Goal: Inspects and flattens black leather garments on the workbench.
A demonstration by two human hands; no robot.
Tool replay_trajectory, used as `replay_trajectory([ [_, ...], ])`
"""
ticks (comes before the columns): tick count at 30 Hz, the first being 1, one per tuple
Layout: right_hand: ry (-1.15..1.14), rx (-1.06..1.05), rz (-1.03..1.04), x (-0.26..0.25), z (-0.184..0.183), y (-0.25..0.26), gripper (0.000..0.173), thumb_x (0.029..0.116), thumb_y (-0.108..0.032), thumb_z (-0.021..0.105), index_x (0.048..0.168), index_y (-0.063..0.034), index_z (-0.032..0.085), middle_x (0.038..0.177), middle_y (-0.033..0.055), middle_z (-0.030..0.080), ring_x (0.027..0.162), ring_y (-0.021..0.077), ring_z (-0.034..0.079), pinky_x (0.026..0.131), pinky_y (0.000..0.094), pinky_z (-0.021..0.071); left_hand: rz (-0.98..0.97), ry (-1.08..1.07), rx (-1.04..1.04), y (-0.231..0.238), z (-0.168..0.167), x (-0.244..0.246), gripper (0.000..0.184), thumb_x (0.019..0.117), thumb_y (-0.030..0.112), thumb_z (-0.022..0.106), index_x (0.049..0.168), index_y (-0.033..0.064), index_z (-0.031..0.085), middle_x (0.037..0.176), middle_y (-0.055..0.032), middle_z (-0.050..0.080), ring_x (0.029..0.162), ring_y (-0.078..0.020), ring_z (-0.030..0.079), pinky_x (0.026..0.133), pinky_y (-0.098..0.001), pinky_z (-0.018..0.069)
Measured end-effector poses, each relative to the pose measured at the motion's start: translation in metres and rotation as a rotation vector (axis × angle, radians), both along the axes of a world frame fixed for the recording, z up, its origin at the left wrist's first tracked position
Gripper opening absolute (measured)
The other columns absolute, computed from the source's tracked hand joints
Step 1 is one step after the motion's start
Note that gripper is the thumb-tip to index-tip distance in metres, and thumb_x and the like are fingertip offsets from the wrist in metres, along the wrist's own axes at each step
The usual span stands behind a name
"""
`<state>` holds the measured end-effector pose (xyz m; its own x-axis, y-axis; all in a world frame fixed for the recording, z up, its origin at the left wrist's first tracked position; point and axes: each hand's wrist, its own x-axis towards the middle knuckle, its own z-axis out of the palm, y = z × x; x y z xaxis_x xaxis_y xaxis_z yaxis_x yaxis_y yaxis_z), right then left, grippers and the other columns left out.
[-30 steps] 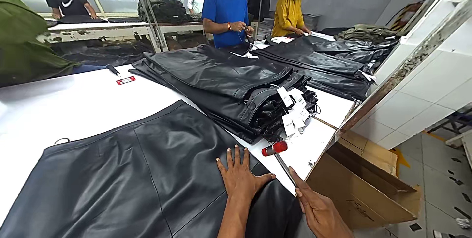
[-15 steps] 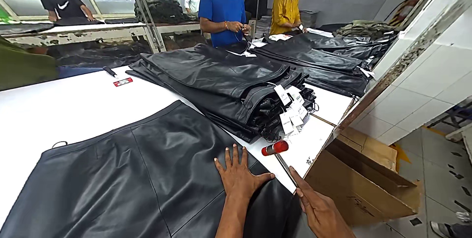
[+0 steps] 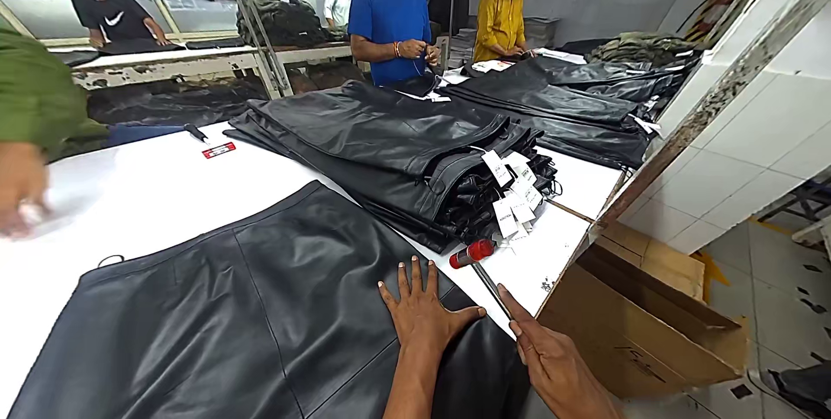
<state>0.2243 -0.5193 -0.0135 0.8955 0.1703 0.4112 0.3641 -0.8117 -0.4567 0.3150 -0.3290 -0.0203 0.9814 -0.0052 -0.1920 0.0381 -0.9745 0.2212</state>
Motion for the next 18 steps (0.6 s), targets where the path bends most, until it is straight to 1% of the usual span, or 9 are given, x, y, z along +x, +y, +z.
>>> replay_trajectory([
  [3,0.213,-0.132,0.006,0.003,-0.005,-0.004,0.047,0.1108,-0.036,0.032,0.154,-0.0274,0.049,0.075,0.0109,0.069,0.062,0.0301,0.067,0.06,0.0503,0.056,-0.008,-0.025,-0.001,-0.001,-0.005,-0.003,0.135,0.0545,0.108,0.038,0.165,0.0321,0.023,0.174,-0.0036,0.01,0.16,-0.0341,0.005,0.118,-0.0739,-0.0033],
  [4,0.253,-0.126,0.011,0.006,0.001,-0.003,0.048,0.1111,-0.038,0.031,0.155,-0.0288,0.047,0.076,0.0115,0.069,0.064,0.0307,0.067,0.062,0.0507,0.0553,-0.008,-0.029,-0.001,-0.001,-0.003,-0.001,0.135,0.0543,0.108,0.039,0.165,0.0319,0.023,0.174,-0.0032,0.01,0.16,-0.0338,0.005,0.119,-0.0734,-0.0036],
  [7,0.037,-0.008,-0.002,0.003,0.001,0.007,0.047,0.1109,-0.032,0.033,0.154,-0.0234,0.049,0.072,0.0045,0.065,0.053,0.0183,0.057,0.052,0.0382,0.0527,-0.006,-0.005,-0.002,-0.001,-0.001,0.0,0.136,0.0544,0.109,0.037,0.165,0.0319,0.022,0.174,-0.0027,0.008,0.16,-0.0332,0.003,0.119,-0.0731,-0.0048],
  [8,0.028,-0.029,-0.017,0.002,-0.002,0.008,0.048,0.1106,-0.032,0.033,0.155,-0.0236,0.048,0.072,0.0046,0.065,0.053,0.0192,0.057,0.052,0.039,0.0529,-0.003,-0.01,-0.007,-0.001,-0.002,0.0,0.136,0.0542,0.109,0.038,0.165,0.0319,0.022,0.174,-0.0028,0.008,0.16,-0.0331,0.004,0.119,-0.073,-0.0045],
  [10,0.208,-0.143,-0.046,0.003,-0.003,0.002,0.048,0.1108,-0.036,0.031,0.156,-0.0281,0.046,0.074,0.0105,0.068,0.062,0.0303,0.067,0.059,0.05,0.056,-0.007,-0.024,-0.005,-0.001,-0.005,-0.003,0.136,0.0541,0.109,0.037,0.165,0.0316,0.022,0.174,-0.0035,0.009,0.16,-0.0342,0.005,0.119,-0.0732,-0.0036],
  [11,0.26,-0.157,-0.049,0.005,0.0,-0.001,0.049,0.1108,-0.037,0.03,0.156,-0.0291,0.045,0.074,0.0117,0.068,0.063,0.0322,0.068,0.06,0.0519,0.0559,-0.01,-0.025,0.001,-0.002,-0.005,-0.003,0.137,0.0534,0.109,0.036,0.165,0.0317,0.022,0.174,-0.0034,0.009,0.16,-0.0341,0.005,0.118,-0.0735,-0.0038],
  [12,0.237,-0.14,-0.047,0.007,0.005,-0.003,0.048,0.1108,-0.036,0.031,0.156,-0.0286,0.046,0.073,0.0107,0.068,0.062,0.0305,0.066,0.06,0.05,0.0554,-0.009,-0.018,0.004,-0.002,-0.004,-0.001,0.137,0.0528,0.11,0.035,0.165,0.0319,0.021,0.174,-0.0031,0.008,0.16,-0.0338,0.003,0.118,-0.0734,-0.0048],
  [15,0.019,-0.02,-0.035,0.001,0.002,0.003,0.048,0.1106,-0.032,0.033,0.154,-0.0223,0.049,0.071,0.0033,0.065,0.053,0.017,0.057,0.052,0.0372,0.0523,-0.004,-0.002,0.009,-0.001,-0.002,-0.001,0.137,0.0529,0.11,0.036,0.165,0.0319,0.021,0.174,-0.0013,0.008,0.16,-0.0329,0.003,0.118,-0.0734,-0.0046],
  [18,0.246,-0.137,-0.021,-0.003,-0.001,-0.002,0.048,0.1109,-0.037,0.031,0.156,-0.0292,0.045,0.077,0.0107,0.069,0.065,0.0299,0.068,0.061,0.0504,0.0562,-0.012,-0.042,0.002,-0.001,-0.006,-0.005,0.136,0.0538,0.109,0.037,0.164,0.0316,0.025,0.174,-0.0035,0.011,0.16,-0.0335,0.006,0.119,-0.0737,-0.0027],
])
